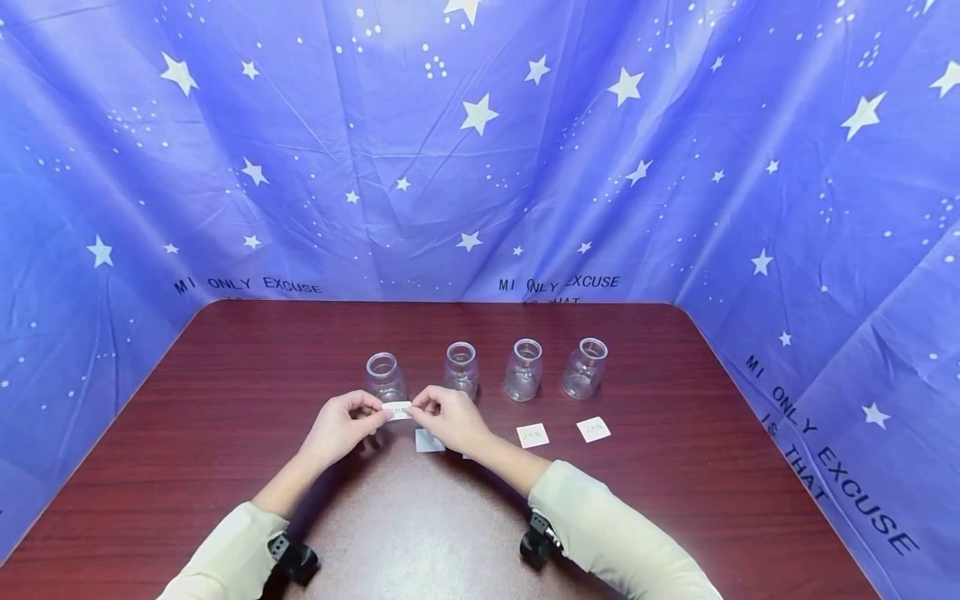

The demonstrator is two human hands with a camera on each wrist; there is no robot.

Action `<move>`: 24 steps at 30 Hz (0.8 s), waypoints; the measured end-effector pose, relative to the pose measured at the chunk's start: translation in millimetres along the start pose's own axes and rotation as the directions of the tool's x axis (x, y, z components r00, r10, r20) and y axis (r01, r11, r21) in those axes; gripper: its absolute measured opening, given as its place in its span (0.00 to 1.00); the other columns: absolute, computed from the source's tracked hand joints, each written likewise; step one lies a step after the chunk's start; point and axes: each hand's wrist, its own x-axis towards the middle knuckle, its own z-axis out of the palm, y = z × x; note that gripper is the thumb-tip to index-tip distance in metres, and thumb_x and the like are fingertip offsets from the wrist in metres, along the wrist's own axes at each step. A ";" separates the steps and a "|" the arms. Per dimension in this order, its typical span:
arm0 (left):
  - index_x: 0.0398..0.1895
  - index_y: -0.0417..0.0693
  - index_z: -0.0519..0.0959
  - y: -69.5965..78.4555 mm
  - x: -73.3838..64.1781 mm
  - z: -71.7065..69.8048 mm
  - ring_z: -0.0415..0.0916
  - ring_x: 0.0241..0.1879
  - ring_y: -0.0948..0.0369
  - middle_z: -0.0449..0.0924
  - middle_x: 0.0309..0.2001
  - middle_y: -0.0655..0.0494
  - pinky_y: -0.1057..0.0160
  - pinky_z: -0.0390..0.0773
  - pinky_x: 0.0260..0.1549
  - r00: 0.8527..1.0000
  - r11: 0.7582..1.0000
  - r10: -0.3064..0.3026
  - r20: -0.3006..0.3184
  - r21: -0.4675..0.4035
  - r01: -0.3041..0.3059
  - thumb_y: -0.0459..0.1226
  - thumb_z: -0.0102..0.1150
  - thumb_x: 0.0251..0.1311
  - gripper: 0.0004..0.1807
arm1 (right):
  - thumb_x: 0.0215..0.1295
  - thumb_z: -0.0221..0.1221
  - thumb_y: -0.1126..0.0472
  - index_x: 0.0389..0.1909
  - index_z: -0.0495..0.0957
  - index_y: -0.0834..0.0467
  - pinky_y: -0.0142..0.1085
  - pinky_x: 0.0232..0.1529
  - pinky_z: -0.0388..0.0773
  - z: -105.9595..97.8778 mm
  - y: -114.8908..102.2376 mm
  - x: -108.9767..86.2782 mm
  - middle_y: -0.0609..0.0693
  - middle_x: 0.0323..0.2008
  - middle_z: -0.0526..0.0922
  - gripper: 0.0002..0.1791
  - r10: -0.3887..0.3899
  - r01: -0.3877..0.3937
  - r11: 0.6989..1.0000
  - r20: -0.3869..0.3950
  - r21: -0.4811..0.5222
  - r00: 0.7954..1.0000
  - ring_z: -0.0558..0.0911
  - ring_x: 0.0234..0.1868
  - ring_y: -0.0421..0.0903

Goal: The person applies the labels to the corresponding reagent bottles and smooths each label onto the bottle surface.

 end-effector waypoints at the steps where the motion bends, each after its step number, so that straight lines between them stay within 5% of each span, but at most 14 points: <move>1: 0.31 0.38 0.79 -0.5 0.0 -0.4 0.74 0.19 0.63 0.80 0.23 0.52 0.70 0.71 0.17 1.000 1.000 -0.002 0.001 -0.001 0.002 0.36 0.65 0.53 0.09 | 0.59 0.62 0.59 0.28 0.80 0.58 0.21 0.20 0.65 0.8 0.2 0.7 0.47 0.19 0.80 0.06 0.004 -0.004 1.000 0.000 -0.005 1.000 0.69 0.19 0.30; 24: 0.35 0.37 0.78 -6.0 0.1 -13.2 0.76 0.17 0.61 0.82 0.26 0.42 0.63 0.75 0.15 0.998 0.998 -0.068 -0.014 -0.011 0.068 0.38 0.64 0.54 0.12 | 0.59 0.62 0.55 0.29 0.81 0.54 0.21 0.17 0.60 18.6 0.6 15.6 0.42 0.15 0.76 0.06 0.044 -0.045 0.994 -0.015 -0.101 0.999 0.65 0.14 0.28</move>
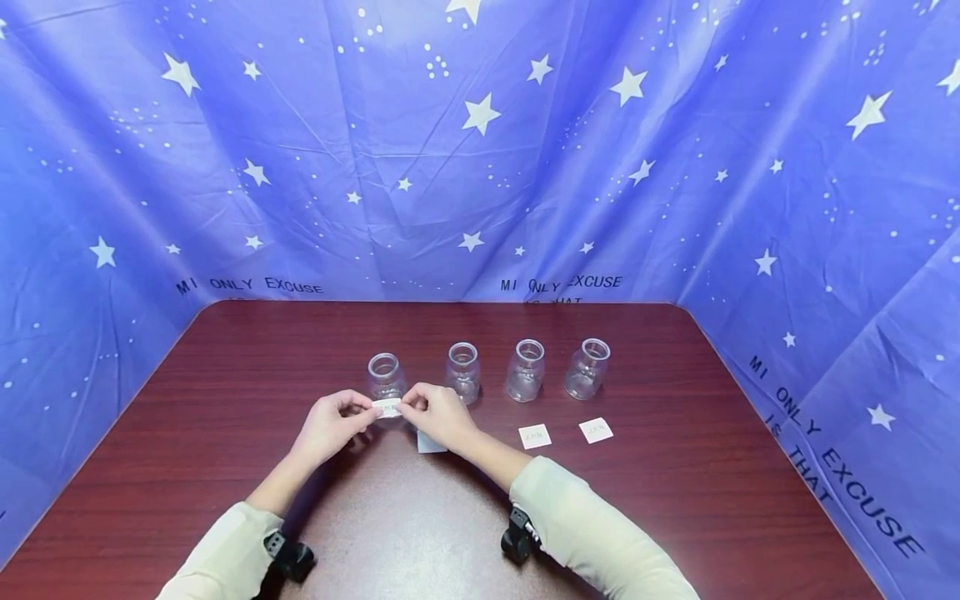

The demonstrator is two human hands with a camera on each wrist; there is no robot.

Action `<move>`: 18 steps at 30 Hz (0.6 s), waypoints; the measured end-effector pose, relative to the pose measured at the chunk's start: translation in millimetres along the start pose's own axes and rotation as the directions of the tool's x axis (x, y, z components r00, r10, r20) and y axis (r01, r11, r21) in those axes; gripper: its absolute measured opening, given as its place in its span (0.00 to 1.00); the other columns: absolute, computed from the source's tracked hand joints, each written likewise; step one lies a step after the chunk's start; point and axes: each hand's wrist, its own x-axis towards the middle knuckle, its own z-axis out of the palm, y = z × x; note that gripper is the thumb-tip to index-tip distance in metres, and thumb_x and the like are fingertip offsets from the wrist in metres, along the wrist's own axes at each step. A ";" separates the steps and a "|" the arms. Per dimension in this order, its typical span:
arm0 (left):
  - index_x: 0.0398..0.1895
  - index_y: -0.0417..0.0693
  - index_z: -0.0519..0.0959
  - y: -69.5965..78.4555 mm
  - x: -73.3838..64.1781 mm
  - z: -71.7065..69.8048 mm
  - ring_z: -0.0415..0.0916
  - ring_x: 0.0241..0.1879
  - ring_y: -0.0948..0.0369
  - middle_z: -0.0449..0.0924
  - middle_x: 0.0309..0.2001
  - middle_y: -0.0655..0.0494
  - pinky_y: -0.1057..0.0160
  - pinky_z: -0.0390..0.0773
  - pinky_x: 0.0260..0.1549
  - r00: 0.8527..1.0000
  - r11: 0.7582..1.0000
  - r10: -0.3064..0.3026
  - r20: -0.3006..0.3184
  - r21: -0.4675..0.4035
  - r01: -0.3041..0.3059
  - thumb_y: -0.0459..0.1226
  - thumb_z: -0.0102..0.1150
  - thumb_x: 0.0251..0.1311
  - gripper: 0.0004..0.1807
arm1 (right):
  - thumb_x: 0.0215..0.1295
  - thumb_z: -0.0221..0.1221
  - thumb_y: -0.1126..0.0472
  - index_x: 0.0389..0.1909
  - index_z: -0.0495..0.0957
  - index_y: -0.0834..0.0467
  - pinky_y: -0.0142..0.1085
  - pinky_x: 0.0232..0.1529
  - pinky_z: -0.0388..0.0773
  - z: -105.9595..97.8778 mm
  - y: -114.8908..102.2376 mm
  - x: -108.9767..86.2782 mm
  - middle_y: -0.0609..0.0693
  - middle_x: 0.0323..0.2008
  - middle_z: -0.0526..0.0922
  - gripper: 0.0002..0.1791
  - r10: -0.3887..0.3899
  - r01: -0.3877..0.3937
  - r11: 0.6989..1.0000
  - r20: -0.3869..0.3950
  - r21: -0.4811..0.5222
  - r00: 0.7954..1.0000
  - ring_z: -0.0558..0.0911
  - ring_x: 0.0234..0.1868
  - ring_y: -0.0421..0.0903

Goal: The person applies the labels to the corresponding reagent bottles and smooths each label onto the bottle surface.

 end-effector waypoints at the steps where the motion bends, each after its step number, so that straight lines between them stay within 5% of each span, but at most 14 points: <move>1: 0.35 0.36 0.78 -0.4 0.2 0.3 0.77 0.17 0.61 0.82 0.26 0.42 0.63 0.75 0.15 1.000 1.000 -0.004 0.001 -0.005 0.004 0.37 0.64 0.54 0.12 | 0.59 0.62 0.55 0.28 0.81 0.54 0.22 0.17 0.60 0.3 0.2 0.2 0.42 0.15 0.76 0.07 0.004 -0.004 1.000 0.001 -0.004 1.000 0.65 0.14 0.28; 18: 0.34 0.37 0.81 -5.5 5.4 1.5 0.78 0.16 0.60 0.83 0.23 0.44 0.64 0.74 0.14 0.999 1.000 -0.023 -0.044 0.020 0.024 0.39 0.65 0.53 0.13 | 0.59 0.61 0.53 0.29 0.81 0.53 0.22 0.17 0.60 -3.2 -1.4 4.8 0.41 0.14 0.74 0.08 0.002 0.000 0.998 0.025 -0.066 1.000 0.64 0.14 0.29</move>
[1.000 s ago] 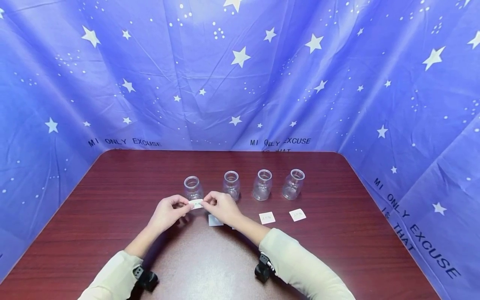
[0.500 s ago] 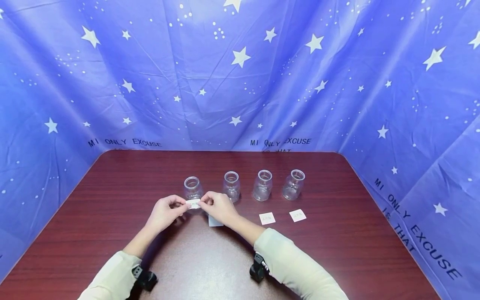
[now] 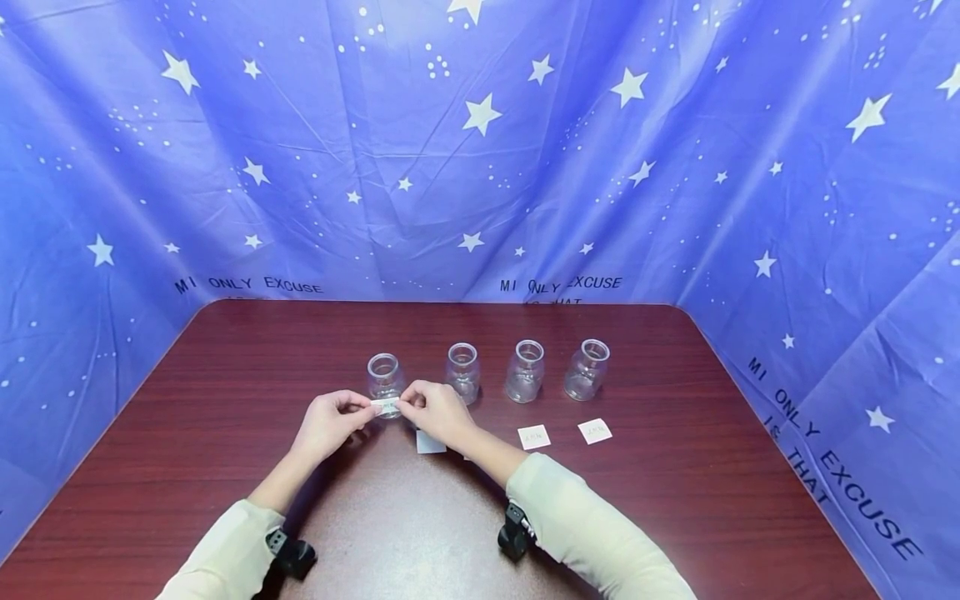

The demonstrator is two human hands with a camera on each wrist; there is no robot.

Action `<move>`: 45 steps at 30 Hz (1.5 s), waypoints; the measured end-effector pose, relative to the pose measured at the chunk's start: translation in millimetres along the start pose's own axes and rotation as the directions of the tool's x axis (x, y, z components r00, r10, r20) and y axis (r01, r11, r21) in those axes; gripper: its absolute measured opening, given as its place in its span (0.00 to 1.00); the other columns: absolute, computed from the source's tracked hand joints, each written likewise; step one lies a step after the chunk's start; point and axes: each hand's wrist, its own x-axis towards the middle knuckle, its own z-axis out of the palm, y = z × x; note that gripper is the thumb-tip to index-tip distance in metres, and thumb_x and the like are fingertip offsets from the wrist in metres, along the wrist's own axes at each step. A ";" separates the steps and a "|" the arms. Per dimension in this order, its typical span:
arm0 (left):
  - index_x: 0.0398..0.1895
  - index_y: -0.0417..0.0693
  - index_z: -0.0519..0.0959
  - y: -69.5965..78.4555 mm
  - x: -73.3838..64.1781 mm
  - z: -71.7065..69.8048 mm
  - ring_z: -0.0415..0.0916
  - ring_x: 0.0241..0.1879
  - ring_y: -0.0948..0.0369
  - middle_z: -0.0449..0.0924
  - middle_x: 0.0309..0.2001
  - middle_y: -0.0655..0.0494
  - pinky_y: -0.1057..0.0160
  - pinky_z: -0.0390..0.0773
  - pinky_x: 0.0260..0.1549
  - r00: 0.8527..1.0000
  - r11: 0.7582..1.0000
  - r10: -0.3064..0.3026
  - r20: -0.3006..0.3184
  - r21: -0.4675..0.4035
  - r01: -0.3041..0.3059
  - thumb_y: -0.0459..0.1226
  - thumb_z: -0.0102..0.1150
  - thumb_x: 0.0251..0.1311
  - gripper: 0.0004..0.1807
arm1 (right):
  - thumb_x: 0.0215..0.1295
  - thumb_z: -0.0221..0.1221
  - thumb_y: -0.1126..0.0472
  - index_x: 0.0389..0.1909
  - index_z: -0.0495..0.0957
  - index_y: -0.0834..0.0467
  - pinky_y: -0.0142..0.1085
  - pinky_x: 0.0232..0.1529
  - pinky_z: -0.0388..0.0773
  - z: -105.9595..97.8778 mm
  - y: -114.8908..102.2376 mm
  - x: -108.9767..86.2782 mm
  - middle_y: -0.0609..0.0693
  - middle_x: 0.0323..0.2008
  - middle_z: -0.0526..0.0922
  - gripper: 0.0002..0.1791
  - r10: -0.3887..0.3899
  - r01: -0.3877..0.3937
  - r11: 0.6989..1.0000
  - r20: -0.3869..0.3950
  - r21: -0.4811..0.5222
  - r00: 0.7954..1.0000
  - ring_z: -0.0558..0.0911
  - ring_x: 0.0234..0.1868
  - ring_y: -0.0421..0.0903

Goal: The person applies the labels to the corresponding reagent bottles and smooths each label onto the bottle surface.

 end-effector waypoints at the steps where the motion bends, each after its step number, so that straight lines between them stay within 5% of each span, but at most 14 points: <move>1: 0.34 0.38 0.81 -0.2 0.0 -0.1 0.78 0.16 0.60 0.83 0.22 0.44 0.64 0.75 0.14 1.000 1.000 -0.001 -0.003 0.002 0.001 0.39 0.66 0.52 0.13 | 0.59 0.61 0.53 0.29 0.81 0.53 0.23 0.17 0.60 0.1 0.1 0.2 0.41 0.14 0.74 0.08 -0.002 0.002 1.000 0.000 0.003 1.000 0.64 0.14 0.29; 19: 0.34 0.40 0.82 -2.4 0.5 -0.8 0.77 0.17 0.60 0.83 0.25 0.44 0.66 0.73 0.15 0.999 1.000 0.017 -0.031 0.012 -0.016 0.40 0.66 0.52 0.12 | 0.56 0.63 0.47 0.33 0.78 0.51 0.24 0.21 0.64 -0.4 4.0 1.7 0.40 0.18 0.75 0.12 0.086 -0.087 0.996 -0.012 -0.020 0.996 0.69 0.18 0.30; 32: 0.34 0.38 0.81 -3.0 0.7 1.7 0.76 0.14 0.61 0.82 0.22 0.43 0.64 0.74 0.14 0.999 1.000 0.016 -0.037 -0.020 -0.016 0.40 0.66 0.53 0.13 | 0.52 0.65 0.44 0.61 0.67 0.52 0.25 0.19 0.68 1.5 -2.2 3.4 0.42 0.17 0.77 0.36 0.152 -0.152 0.988 0.041 0.021 0.988 0.71 0.17 0.31; 40: 0.34 0.40 0.80 -3.5 1.8 2.4 0.77 0.16 0.61 0.83 0.23 0.44 0.62 0.76 0.15 0.999 1.000 0.015 -0.031 -0.018 -0.015 0.40 0.65 0.53 0.12 | 0.54 0.65 0.45 0.57 0.72 0.51 0.26 0.18 0.66 4.3 -2.6 6.0 0.43 0.17 0.78 0.30 0.141 -0.141 0.990 0.007 0.004 0.990 0.71 0.16 0.31; 45: 0.36 0.41 0.79 -5.2 3.4 2.2 0.77 0.23 0.66 0.84 0.30 0.46 0.69 0.75 0.21 0.995 0.999 0.032 -0.090 0.031 -0.029 0.40 0.68 0.49 0.15 | 0.54 0.64 0.46 0.57 0.72 0.51 0.25 0.19 0.66 4.3 -1.5 6.8 0.43 0.17 0.78 0.29 0.130 -0.130 0.992 0.016 -0.003 0.991 0.70 0.16 0.30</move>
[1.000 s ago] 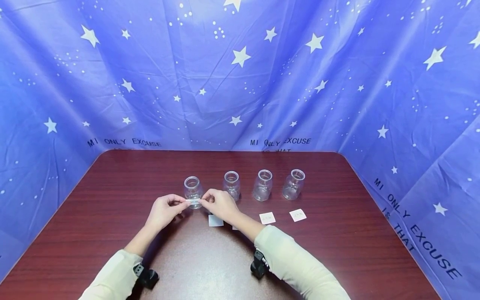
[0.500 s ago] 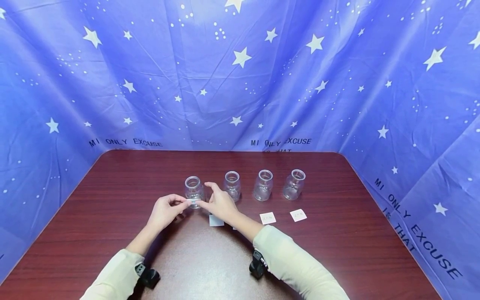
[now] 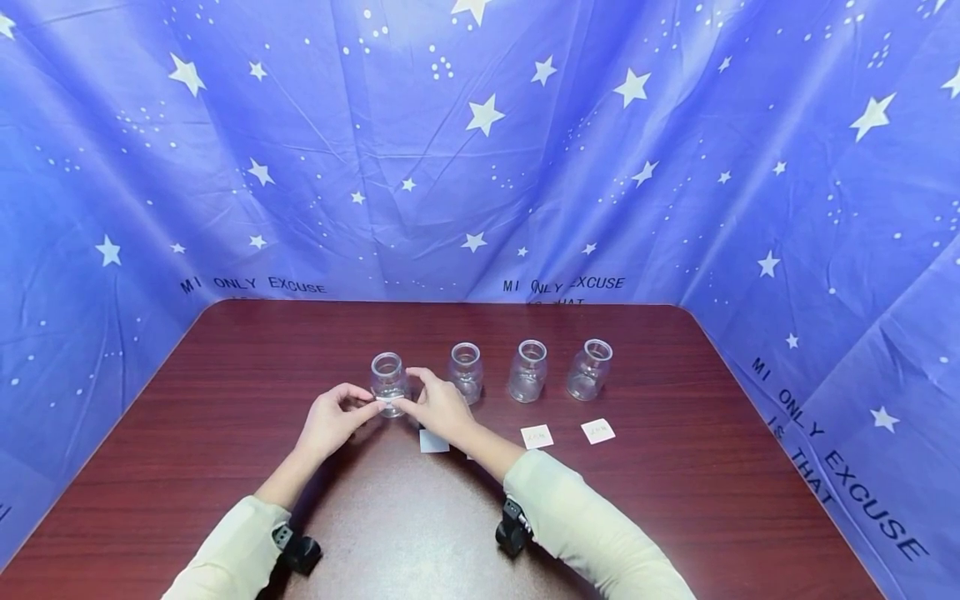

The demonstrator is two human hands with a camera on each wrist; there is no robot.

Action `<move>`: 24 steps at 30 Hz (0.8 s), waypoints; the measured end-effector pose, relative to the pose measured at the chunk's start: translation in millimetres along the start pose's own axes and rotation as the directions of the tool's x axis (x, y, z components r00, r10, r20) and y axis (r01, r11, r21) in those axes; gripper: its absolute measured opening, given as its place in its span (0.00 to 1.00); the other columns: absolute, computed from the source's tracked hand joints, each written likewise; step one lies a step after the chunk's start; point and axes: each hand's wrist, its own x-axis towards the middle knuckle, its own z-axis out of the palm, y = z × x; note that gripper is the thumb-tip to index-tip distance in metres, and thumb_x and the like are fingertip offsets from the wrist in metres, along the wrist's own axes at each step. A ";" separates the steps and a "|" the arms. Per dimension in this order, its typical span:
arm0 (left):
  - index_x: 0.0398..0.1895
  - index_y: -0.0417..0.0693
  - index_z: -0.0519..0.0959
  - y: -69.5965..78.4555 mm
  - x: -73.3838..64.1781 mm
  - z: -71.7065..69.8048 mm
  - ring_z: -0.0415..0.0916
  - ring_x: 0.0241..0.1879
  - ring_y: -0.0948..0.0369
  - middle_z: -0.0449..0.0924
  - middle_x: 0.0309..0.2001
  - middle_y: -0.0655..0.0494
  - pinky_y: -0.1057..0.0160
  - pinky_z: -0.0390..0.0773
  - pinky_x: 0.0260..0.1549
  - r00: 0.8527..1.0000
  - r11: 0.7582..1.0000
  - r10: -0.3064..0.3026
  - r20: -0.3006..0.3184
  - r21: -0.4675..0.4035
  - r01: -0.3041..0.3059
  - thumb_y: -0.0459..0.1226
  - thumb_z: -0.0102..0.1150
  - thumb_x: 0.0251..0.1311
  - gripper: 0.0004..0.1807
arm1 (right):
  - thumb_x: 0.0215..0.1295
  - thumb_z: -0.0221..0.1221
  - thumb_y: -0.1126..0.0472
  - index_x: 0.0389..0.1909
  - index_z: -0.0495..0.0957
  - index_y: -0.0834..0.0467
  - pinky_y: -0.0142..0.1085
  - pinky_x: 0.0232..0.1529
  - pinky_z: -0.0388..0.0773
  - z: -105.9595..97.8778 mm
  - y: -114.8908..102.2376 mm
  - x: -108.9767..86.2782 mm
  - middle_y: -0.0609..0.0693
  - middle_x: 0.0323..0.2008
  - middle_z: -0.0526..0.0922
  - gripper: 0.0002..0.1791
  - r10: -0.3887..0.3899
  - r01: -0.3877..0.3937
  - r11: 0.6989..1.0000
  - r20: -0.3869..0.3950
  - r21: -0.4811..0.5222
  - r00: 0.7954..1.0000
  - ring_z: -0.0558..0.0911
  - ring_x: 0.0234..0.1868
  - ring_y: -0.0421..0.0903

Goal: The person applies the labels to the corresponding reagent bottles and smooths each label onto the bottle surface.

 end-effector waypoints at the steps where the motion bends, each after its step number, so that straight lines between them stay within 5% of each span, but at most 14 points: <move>1: 0.38 0.41 0.78 -0.2 0.3 0.0 0.79 0.27 0.65 0.84 0.33 0.46 0.70 0.75 0.25 1.000 1.000 0.007 -0.010 0.000 -0.007 0.40 0.69 0.49 0.16 | 0.54 0.64 0.46 0.57 0.72 0.51 0.25 0.19 0.66 0.0 0.4 0.1 0.43 0.17 0.78 0.29 0.000 0.000 1.000 0.003 0.002 1.000 0.70 0.16 0.30; 5: 0.49 0.40 0.75 -3.0 1.6 -0.4 0.82 0.39 0.56 0.82 0.45 0.41 0.66 0.79 0.39 0.998 0.996 0.070 -0.001 -0.049 -0.070 0.39 0.69 0.49 0.24 | 0.55 0.64 0.46 0.57 0.73 0.52 0.25 0.19 0.67 -1.0 2.2 0.2 0.44 0.17 0.79 0.29 -0.012 0.012 1.000 0.011 0.021 1.000 0.70 0.16 0.30; 9: 0.53 0.37 0.74 -4.2 2.0 -1.0 0.83 0.41 0.55 0.81 0.46 0.38 0.68 0.79 0.40 0.989 0.984 0.144 0.028 -0.108 -0.140 0.38 0.68 0.51 0.26 | 0.58 0.62 0.47 0.58 0.73 0.53 0.24 0.18 0.66 -3.6 4.1 0.6 0.43 0.15 0.78 0.28 -0.041 0.040 0.998 0.023 0.038 0.999 0.69 0.15 0.30; 17: 0.57 0.36 0.72 -1.0 1.8 -3.6 0.80 0.47 0.48 0.79 0.49 0.37 0.74 0.77 0.42 0.994 0.989 0.077 0.082 -0.136 -0.066 0.39 0.66 0.53 0.29 | 0.61 0.59 0.46 0.62 0.70 0.53 0.24 0.16 0.64 -8.1 7.0 0.8 0.44 0.13 0.75 0.29 -0.059 0.055 0.997 0.072 0.055 0.996 0.69 0.13 0.31; 24: 0.57 0.40 0.74 -2.6 2.1 -6.4 0.81 0.47 0.52 0.81 0.48 0.42 0.75 0.75 0.41 0.995 0.997 0.064 0.079 -0.052 -0.060 0.43 0.64 0.55 0.27 | 0.61 0.59 0.47 0.62 0.70 0.54 0.24 0.18 0.65 -7.9 7.7 0.1 0.44 0.13 0.75 0.29 -0.069 0.064 0.996 0.072 0.067 0.995 0.70 0.14 0.31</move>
